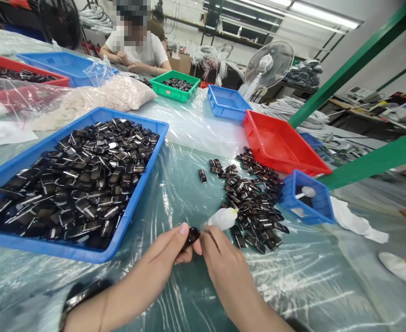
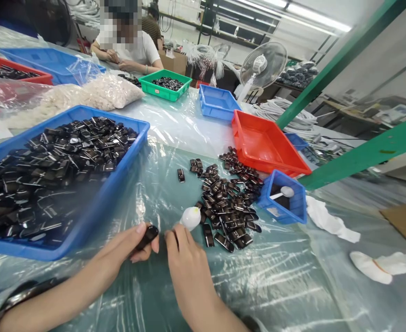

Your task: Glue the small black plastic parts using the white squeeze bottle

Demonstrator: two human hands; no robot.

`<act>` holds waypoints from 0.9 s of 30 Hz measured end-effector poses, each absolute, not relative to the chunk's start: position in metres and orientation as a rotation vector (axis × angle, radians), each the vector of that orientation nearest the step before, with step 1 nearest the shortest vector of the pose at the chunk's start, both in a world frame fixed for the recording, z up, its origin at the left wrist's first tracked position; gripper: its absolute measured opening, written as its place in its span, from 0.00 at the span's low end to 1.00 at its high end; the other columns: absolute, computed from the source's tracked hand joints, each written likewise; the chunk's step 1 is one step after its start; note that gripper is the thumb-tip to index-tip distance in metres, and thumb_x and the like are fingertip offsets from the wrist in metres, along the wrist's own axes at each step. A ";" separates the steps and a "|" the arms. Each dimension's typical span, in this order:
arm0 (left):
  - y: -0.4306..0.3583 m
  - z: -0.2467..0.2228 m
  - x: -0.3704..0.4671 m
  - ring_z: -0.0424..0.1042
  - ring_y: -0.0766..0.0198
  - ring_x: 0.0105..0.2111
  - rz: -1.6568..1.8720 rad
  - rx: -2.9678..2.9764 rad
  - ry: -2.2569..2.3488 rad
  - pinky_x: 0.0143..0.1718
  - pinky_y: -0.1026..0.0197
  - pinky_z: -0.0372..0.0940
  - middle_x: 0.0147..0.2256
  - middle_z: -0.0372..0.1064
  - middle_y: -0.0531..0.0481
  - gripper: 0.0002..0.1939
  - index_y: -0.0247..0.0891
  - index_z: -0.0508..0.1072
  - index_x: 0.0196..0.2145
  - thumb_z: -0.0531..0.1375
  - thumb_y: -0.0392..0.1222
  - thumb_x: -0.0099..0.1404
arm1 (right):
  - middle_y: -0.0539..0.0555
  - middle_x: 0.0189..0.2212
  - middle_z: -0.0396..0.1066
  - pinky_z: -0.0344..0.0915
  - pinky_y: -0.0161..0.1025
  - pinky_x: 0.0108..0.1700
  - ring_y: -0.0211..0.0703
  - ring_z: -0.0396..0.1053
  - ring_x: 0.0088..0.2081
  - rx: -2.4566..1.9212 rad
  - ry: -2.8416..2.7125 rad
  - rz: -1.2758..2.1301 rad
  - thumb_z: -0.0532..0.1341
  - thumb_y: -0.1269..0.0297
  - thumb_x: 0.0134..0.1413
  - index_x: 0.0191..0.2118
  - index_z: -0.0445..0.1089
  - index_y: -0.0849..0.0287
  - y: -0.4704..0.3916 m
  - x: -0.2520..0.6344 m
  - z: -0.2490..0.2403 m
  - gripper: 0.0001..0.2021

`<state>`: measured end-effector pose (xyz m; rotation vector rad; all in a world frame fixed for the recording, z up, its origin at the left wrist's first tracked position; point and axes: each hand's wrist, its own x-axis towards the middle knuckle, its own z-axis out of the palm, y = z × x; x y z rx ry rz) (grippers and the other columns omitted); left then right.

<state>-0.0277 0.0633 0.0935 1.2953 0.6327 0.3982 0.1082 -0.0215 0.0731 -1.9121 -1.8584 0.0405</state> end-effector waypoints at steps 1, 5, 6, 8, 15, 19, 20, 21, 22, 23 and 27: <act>0.064 0.094 -0.028 0.55 0.65 0.25 0.393 1.296 0.630 0.33 0.62 0.59 0.23 0.49 0.57 0.25 0.38 0.67 0.29 0.44 0.58 0.71 | 0.58 0.29 0.70 0.68 0.44 0.26 0.49 0.71 0.28 -1.894 -1.824 0.114 0.46 0.75 0.64 0.32 0.67 0.58 -0.023 0.110 0.077 0.15; 0.065 0.098 -0.029 0.57 0.65 0.26 0.344 1.309 0.583 0.33 0.62 0.60 0.23 0.53 0.56 0.25 0.39 0.67 0.27 0.46 0.59 0.71 | 0.50 0.27 0.69 0.70 0.35 0.28 0.38 0.71 0.27 -1.795 -1.649 0.444 0.53 0.68 0.65 0.32 0.64 0.55 -0.029 0.119 0.101 0.08; 0.065 0.099 -0.030 0.58 0.64 0.26 0.322 1.316 0.558 0.33 0.62 0.59 0.23 0.55 0.55 0.26 0.38 0.68 0.26 0.46 0.59 0.70 | 0.48 0.26 0.69 0.70 0.32 0.26 0.36 0.70 0.25 -1.750 -1.554 0.564 0.55 0.65 0.64 0.33 0.65 0.55 -0.031 0.122 0.107 0.07; 0.063 0.102 -0.032 0.59 0.64 0.26 0.261 1.344 0.514 0.33 0.62 0.59 0.23 0.59 0.54 0.28 0.38 0.68 0.25 0.46 0.61 0.69 | 0.46 0.26 0.68 0.68 0.30 0.25 0.33 0.68 0.23 -1.567 -1.218 0.913 0.59 0.60 0.62 0.34 0.67 0.55 -0.032 0.123 0.116 0.07; 0.058 0.107 -0.041 0.62 0.63 0.33 0.028 1.405 0.550 0.38 0.62 0.59 0.32 0.66 0.51 0.29 0.39 0.71 0.32 0.42 0.62 0.71 | 0.46 0.22 0.67 0.63 0.26 0.27 0.29 0.67 0.24 -1.055 -0.486 1.502 0.70 0.62 0.49 0.27 0.74 0.59 -0.031 0.115 0.113 0.08; 0.057 0.107 -0.038 0.61 0.64 0.29 0.046 1.317 0.521 0.35 0.63 0.59 0.28 0.66 0.51 0.30 0.36 0.72 0.28 0.43 0.62 0.70 | 0.46 0.20 0.68 0.62 0.26 0.25 0.29 0.66 0.22 -1.032 -0.475 1.536 0.71 0.61 0.47 0.26 0.74 0.60 -0.032 0.116 0.110 0.09; 0.056 0.106 -0.037 0.61 0.64 0.28 0.061 1.301 0.503 0.34 0.63 0.59 0.27 0.65 0.51 0.30 0.36 0.71 0.27 0.44 0.63 0.69 | 0.46 0.20 0.68 0.61 0.25 0.25 0.28 0.65 0.22 -1.021 -0.472 1.539 0.71 0.61 0.47 0.26 0.75 0.60 -0.032 0.116 0.110 0.09; 0.055 0.106 -0.036 0.61 0.64 0.28 0.072 1.291 0.491 0.33 0.63 0.59 0.26 0.65 0.52 0.30 0.36 0.71 0.27 0.44 0.63 0.69 | 0.46 0.21 0.67 0.61 0.25 0.25 0.27 0.64 0.21 -1.012 -0.470 1.539 0.71 0.61 0.47 0.26 0.75 0.59 -0.033 0.117 0.110 0.08; 0.055 0.107 -0.036 0.61 0.64 0.28 0.080 1.290 0.483 0.33 0.64 0.59 0.26 0.64 0.52 0.30 0.36 0.71 0.27 0.44 0.63 0.69 | 0.45 0.21 0.67 0.61 0.25 0.25 0.26 0.64 0.21 -1.003 -0.470 1.540 0.71 0.62 0.47 0.27 0.75 0.59 -0.033 0.117 0.111 0.08; 0.054 0.107 -0.036 0.60 0.64 0.28 0.082 1.293 0.469 0.33 0.64 0.59 0.25 0.63 0.52 0.30 0.36 0.71 0.27 0.44 0.63 0.69 | 0.45 0.21 0.67 0.61 0.24 0.25 0.26 0.64 0.21 -0.999 -0.472 1.542 0.71 0.62 0.47 0.26 0.75 0.59 -0.032 0.117 0.112 0.08; 0.055 0.113 -0.035 0.60 0.64 0.27 0.071 1.318 0.482 0.33 0.64 0.59 0.25 0.61 0.53 0.30 0.36 0.70 0.27 0.44 0.63 0.68 | 0.45 0.20 0.66 0.61 0.25 0.26 0.27 0.64 0.22 -1.001 -0.487 1.554 0.72 0.61 0.46 0.24 0.74 0.60 -0.031 0.117 0.113 0.10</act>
